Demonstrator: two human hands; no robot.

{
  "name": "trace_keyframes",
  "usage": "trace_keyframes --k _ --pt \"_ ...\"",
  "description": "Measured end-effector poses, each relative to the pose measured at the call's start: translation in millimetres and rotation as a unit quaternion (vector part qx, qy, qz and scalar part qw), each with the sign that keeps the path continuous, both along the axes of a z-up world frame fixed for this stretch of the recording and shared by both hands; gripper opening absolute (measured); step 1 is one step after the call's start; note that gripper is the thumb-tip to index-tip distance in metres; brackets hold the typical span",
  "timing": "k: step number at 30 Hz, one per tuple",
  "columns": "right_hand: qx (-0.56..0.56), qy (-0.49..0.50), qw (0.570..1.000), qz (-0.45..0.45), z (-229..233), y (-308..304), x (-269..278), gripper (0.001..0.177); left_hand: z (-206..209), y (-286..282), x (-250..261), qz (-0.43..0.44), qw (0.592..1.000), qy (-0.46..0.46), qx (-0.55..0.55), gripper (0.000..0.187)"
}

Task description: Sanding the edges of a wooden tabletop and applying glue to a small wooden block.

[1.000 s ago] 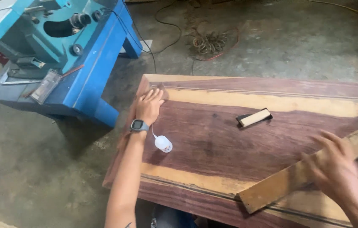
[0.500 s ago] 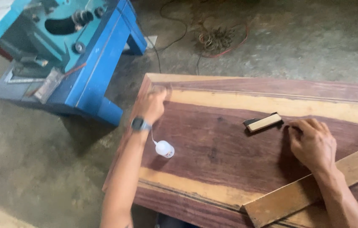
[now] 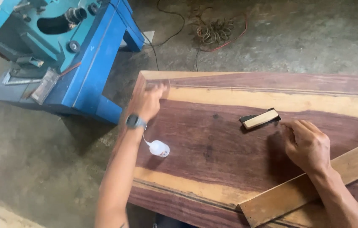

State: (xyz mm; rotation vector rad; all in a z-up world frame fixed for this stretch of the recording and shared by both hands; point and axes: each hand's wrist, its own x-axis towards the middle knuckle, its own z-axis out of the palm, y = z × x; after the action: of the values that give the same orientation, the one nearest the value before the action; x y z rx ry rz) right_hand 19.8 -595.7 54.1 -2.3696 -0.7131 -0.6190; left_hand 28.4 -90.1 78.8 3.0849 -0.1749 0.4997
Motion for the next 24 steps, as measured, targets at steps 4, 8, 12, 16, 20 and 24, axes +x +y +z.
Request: trace_keyframes --k 4,8,12,16,20,24 --pt "0.025 -0.022 0.999 0.015 5.4 -1.5 -4.3 0.013 -17.6 4.0 45.9 0.068 0.987 0.138 -0.038 0.049" --pt "0.075 -0.049 0.995 0.034 12.7 1.0 -7.9 0.017 -17.8 2.2 11.0 -0.007 0.991 0.077 -0.112 0.050" --pt "0.066 -0.094 0.989 0.098 -9.9 5.1 -12.4 0.013 25.5 -16.6 -6.6 0.064 0.993 0.092 -0.038 0.040" --pt "0.073 -0.096 0.987 0.107 22.4 19.8 -32.8 0.011 -15.3 3.1 34.7 0.008 0.997 0.068 -0.048 0.048" --pt "0.106 -0.119 0.982 0.106 25.3 17.4 -29.5 0.013 -5.9 -0.9 9.5 -0.019 0.989 0.092 -0.112 0.042" --pt "0.116 -0.116 0.980 0.110 22.7 19.9 -32.3 0.011 9.4 -3.2 0.1 0.029 0.998 0.056 -0.029 0.040"
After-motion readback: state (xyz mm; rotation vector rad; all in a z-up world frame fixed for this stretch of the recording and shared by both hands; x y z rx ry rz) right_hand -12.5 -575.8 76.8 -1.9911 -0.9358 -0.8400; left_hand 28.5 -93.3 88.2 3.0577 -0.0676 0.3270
